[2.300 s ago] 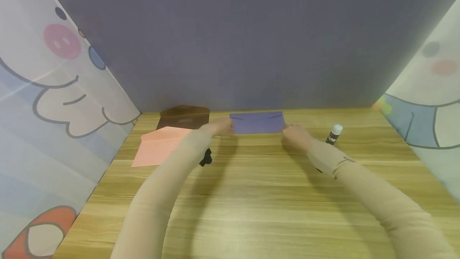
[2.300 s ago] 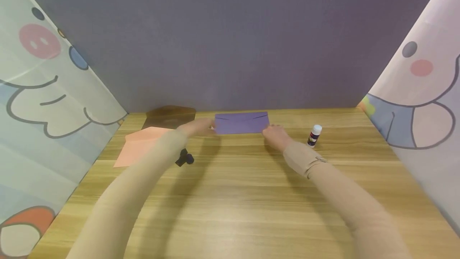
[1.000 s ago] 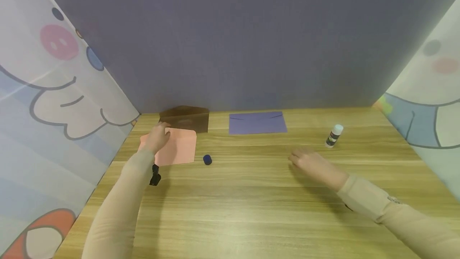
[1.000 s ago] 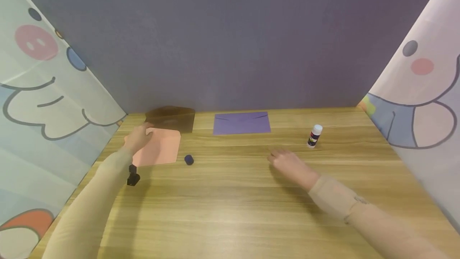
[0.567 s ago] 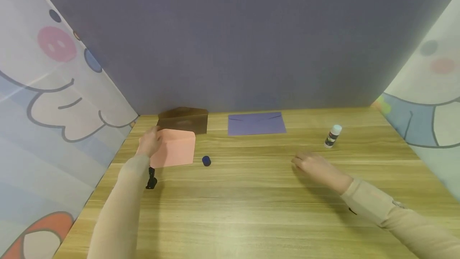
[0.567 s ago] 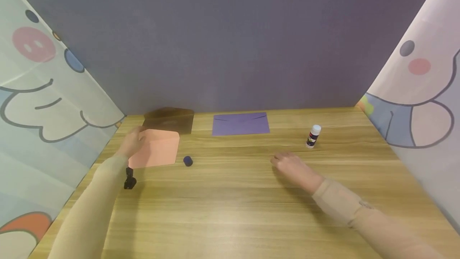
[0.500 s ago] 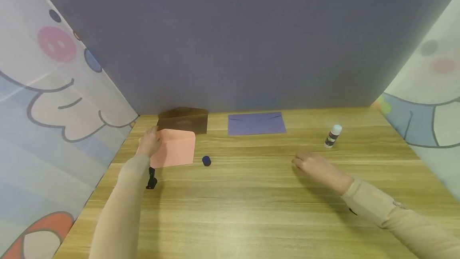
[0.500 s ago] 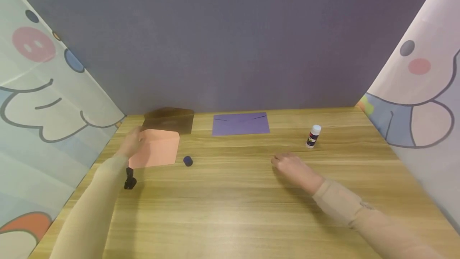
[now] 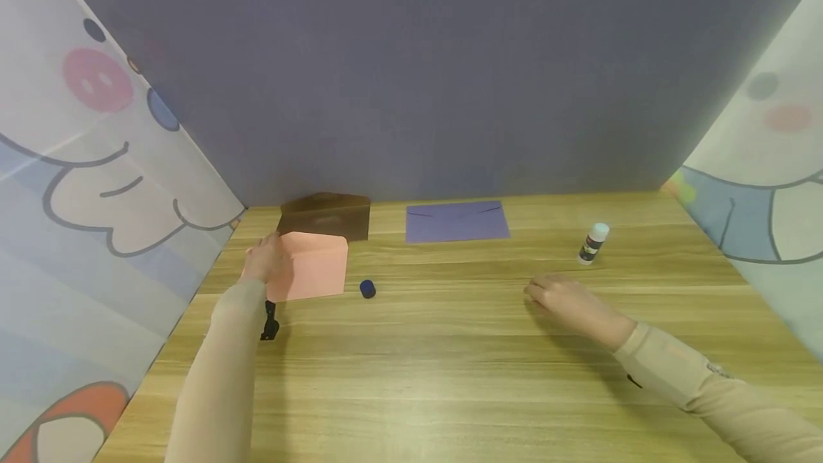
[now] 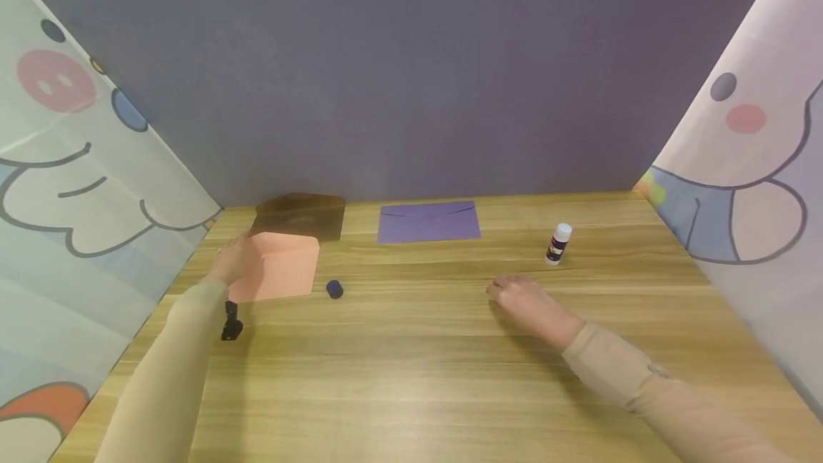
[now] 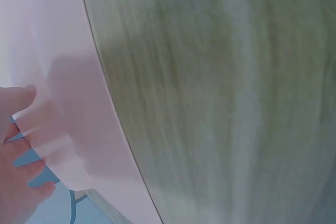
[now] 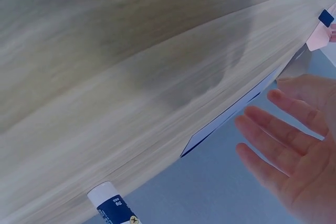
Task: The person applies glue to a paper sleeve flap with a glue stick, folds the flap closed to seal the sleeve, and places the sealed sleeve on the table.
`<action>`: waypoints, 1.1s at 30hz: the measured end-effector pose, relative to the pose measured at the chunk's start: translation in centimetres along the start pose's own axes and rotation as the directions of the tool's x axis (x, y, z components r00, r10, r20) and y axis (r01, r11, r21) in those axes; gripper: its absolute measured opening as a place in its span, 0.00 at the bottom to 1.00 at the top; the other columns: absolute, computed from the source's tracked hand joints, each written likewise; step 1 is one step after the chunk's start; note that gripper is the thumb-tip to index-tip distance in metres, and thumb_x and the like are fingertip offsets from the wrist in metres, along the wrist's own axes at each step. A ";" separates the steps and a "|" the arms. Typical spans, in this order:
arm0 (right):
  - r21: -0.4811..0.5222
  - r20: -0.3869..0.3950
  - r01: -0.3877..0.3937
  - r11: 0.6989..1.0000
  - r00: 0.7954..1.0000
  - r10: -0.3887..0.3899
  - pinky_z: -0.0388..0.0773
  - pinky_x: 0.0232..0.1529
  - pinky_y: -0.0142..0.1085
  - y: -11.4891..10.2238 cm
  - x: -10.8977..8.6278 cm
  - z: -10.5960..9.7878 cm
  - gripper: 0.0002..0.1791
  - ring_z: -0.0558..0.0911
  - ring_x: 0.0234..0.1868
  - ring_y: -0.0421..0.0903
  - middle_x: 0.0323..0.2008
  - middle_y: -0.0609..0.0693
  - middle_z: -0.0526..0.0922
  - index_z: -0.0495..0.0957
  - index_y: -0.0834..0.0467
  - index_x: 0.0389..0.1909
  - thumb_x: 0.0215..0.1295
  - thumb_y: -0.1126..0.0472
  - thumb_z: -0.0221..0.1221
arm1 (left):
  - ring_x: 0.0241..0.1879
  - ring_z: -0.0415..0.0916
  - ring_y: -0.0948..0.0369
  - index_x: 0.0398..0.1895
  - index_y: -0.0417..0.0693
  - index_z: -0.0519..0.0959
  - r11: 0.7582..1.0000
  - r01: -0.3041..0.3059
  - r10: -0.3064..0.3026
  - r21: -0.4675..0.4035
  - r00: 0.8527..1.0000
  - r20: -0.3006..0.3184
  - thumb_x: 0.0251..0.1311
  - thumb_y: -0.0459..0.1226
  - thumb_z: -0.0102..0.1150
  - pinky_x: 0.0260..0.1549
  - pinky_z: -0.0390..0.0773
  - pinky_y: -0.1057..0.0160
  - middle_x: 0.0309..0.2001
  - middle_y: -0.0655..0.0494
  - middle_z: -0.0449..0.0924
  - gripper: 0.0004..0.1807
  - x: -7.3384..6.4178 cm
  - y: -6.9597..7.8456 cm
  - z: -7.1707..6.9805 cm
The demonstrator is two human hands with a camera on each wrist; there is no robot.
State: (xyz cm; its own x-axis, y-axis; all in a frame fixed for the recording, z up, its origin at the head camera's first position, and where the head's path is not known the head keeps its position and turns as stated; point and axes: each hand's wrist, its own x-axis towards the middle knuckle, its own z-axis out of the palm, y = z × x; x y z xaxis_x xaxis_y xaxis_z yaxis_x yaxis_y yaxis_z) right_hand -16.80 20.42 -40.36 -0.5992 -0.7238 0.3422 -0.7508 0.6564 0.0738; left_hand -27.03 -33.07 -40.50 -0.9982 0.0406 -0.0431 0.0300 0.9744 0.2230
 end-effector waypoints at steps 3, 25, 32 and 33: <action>0.006 -0.010 -0.004 1.000 1.000 0.004 0.79 0.31 0.37 0.1 0.0 0.1 0.12 0.78 0.29 0.49 0.28 0.55 0.78 0.77 0.65 0.30 0.40 0.71 0.66 | 0.56 0.52 0.33 0.59 0.23 0.54 1.000 -0.007 0.008 0.026 1.000 -0.016 0.59 0.34 0.46 0.53 0.54 0.36 0.56 0.24 0.55 0.29 -0.1 0.1 0.1; 0.019 0.022 -0.049 0.999 0.999 0.049 0.78 0.29 0.35 0.4 -0.5 -0.2 0.12 0.79 0.28 0.48 0.29 0.53 0.78 0.77 0.63 0.30 0.42 0.71 0.65 | 0.47 0.65 0.34 0.43 0.24 0.68 0.971 -0.125 0.100 -0.202 0.987 -0.129 0.59 0.23 0.43 0.45 0.68 0.43 0.45 0.25 0.68 0.10 -0.4 -1.2 -0.7; 0.027 0.024 -0.054 0.998 0.998 0.053 0.78 0.27 0.35 0.5 -0.6 -0.2 0.11 0.78 0.27 0.48 0.29 0.54 0.78 0.77 0.64 0.30 0.42 0.71 0.65 | 0.54 0.58 0.34 0.52 0.25 0.61 0.943 -0.106 0.082 -0.317 0.993 -0.086 0.62 0.23 0.38 0.50 0.64 0.42 0.53 0.24 0.61 0.15 -0.7 -0.2 -2.3; 0.031 0.021 -0.055 0.998 0.998 0.054 0.78 0.27 0.35 0.5 -0.6 -0.2 0.11 0.78 0.27 0.48 0.28 0.54 0.78 0.77 0.64 0.30 0.42 0.72 0.65 | 0.55 0.57 0.34 0.51 0.26 0.61 0.933 -0.106 0.078 -0.345 0.992 -0.095 0.62 0.23 0.37 0.51 0.63 0.42 0.54 0.24 0.60 0.14 -0.7 0.0 -2.5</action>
State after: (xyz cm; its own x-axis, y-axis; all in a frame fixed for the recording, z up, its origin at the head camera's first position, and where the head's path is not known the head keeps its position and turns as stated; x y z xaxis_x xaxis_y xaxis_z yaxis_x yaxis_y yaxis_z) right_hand -16.74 21.28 -40.32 -0.6445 -0.6916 0.3260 -0.7252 0.6881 0.0262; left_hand -26.43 -33.69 -38.07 -0.9932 0.0951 0.0669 0.1162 0.8282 0.5482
